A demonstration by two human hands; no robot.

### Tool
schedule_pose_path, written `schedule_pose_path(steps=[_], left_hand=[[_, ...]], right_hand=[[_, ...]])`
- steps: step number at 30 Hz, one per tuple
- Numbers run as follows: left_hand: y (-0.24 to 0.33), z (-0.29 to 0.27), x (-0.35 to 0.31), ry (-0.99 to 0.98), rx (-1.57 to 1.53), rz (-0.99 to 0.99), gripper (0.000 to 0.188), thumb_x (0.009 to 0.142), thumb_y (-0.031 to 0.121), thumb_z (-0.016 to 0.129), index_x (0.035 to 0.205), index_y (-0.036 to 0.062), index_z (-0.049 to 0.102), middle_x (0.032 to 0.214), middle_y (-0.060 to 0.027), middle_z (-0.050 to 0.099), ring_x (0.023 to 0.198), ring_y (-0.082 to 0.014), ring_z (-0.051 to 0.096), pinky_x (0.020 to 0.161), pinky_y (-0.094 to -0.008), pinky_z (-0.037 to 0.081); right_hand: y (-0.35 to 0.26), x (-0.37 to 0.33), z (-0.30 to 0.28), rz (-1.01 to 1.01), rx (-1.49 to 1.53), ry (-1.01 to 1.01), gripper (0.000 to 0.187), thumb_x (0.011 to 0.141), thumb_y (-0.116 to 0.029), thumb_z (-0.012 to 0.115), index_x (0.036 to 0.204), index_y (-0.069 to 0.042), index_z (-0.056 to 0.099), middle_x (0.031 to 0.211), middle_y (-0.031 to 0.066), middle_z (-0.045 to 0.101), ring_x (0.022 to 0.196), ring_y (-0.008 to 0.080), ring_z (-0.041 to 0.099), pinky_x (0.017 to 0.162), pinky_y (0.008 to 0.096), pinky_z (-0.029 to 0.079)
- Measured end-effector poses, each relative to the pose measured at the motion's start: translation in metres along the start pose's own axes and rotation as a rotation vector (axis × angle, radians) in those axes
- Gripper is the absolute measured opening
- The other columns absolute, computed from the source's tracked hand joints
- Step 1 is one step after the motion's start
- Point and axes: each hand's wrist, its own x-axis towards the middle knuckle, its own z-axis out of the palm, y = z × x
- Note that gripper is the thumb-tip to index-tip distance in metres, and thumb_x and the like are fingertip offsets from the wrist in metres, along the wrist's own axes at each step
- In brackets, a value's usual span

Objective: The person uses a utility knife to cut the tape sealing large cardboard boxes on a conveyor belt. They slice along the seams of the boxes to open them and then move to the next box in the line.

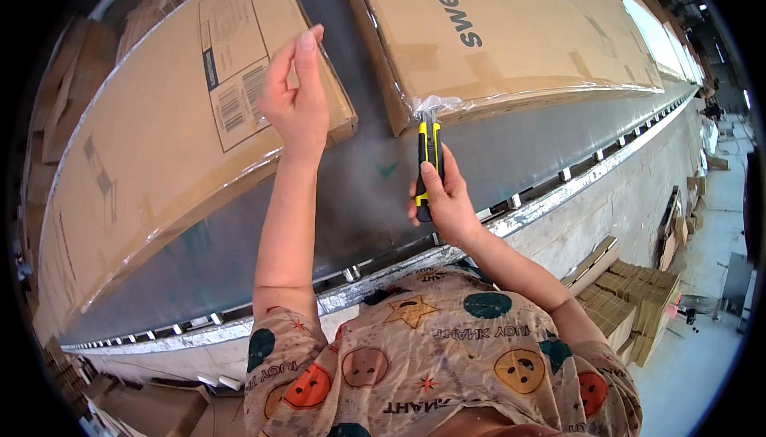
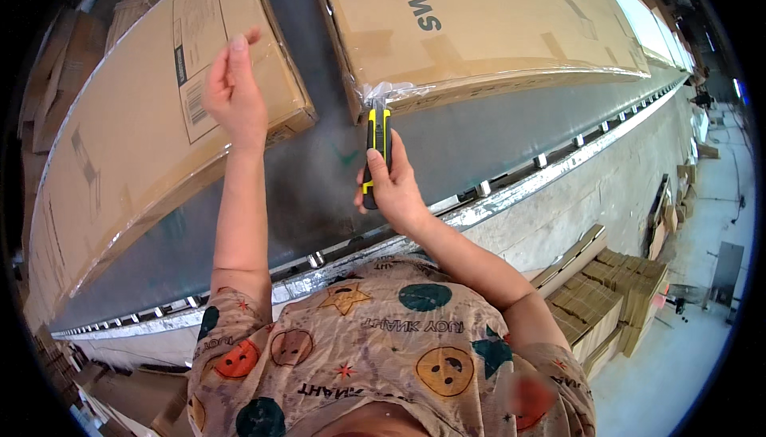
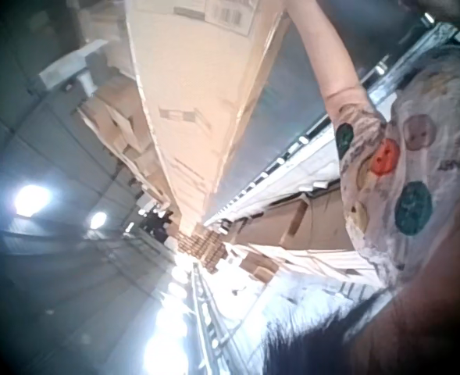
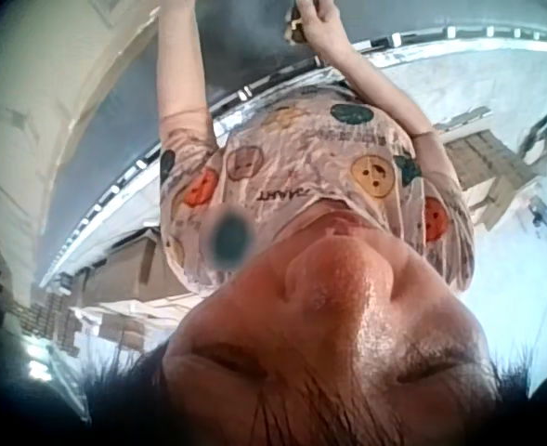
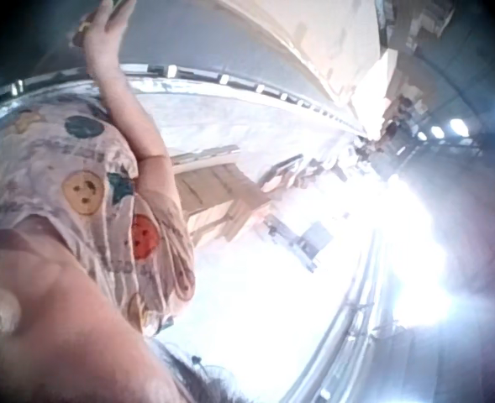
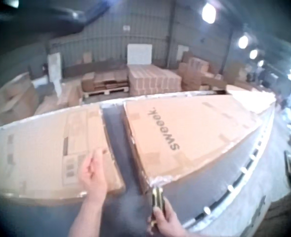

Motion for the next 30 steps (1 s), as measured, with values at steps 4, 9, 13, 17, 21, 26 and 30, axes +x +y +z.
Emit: schedule_pose_path(steps=[4,9,13,17,21,26,30], left_hand=[[0.008,-0.02,-0.001,0.016,0.055,0.002,0.022,0.092,0.016,0.058,0.098,-0.0035,0.066,0.094,-0.008,0.069,0.087,-0.0103,0.061,0.083,-0.0251,0.046],[-0.035,-0.087,0.008,0.064,0.228,-0.057,0.022,0.091,0.019,0.06,0.095,-0.0019,0.067,0.095,-0.0082,0.068,0.088,-0.0121,0.061,0.08,-0.0264,0.047],[-0.076,-0.137,0.03,0.021,0.521,0.092,0.019,0.087,0.021,0.064,0.091,0.0027,0.067,0.094,-0.0109,0.065,0.089,-0.0247,0.061,0.08,-0.0332,0.047],[-0.084,-0.151,0.037,-0.078,1.013,0.121,0.024,0.084,0.027,0.063,0.095,0.0055,0.066,0.109,-0.0119,0.061,0.103,-0.0283,0.054,0.09,-0.0394,0.041],[-0.085,-0.137,0.033,-0.139,1.122,0.185,0.028,0.083,0.029,0.062,0.101,0.0076,0.065,0.119,-0.0131,0.056,0.112,-0.03,0.048,0.095,-0.0433,0.036],[-0.084,-0.139,0.035,-0.151,1.112,0.165,0.029,0.082,0.029,0.064,0.102,0.008,0.063,0.119,-0.013,0.056,0.113,-0.0309,0.048,0.094,-0.0443,0.036],[-0.085,-0.14,0.036,-0.139,1.078,0.189,0.03,0.079,0.026,0.067,0.1,0.0049,0.061,0.116,-0.0171,0.055,0.11,-0.0323,0.048,0.092,-0.0465,0.036]], right_hand=[[0.003,-0.02,-0.005,0.034,-0.082,-0.017,0.051,0.099,-0.021,0.042,0.143,-0.017,0.018,0.076,0.0072,0.052,0.051,0.0145,0.053,0.042,0.0265,0.044],[-0.048,-0.072,-0.048,0.28,-0.456,-0.161,0.047,0.096,-0.017,0.048,0.14,-0.008,0.033,0.067,0.0045,0.055,0.046,0.0101,0.05,0.042,0.0239,0.043],[-0.106,-0.043,-0.06,-0.003,-0.677,-0.027,0.048,0.094,-0.014,0.051,0.139,-0.008,0.036,0.071,0.0033,0.055,0.051,0.0085,0.053,0.043,0.0224,0.043],[-0.171,0.089,-0.006,-0.252,-1.013,-0.11,0.044,0.092,-0.014,0.053,0.135,-0.01,0.043,0.071,0.003,0.054,0.046,0.0087,0.051,0.041,0.0223,0.042],[-0.207,0.247,0.049,-0.487,-1.389,-0.023,0.04,0.09,-0.016,0.051,0.131,-0.014,0.049,0.069,0.0067,0.058,0.045,0.014,0.056,0.041,0.0281,0.045],[-0.226,0.369,0.118,-0.435,-1.746,0.108,0.032,0.086,-0.008,0.047,0.116,-0.005,0.058,0.078,0.0179,0.066,0.052,0.0221,0.065,0.047,0.0336,0.052],[-0.228,0.403,0.151,-0.263,-1.908,0.181,0.025,0.083,-0.003,0.046,0.101,0.004,0.062,0.08,0.0191,0.067,0.054,0.0249,0.066,0.05,0.0344,0.054]])
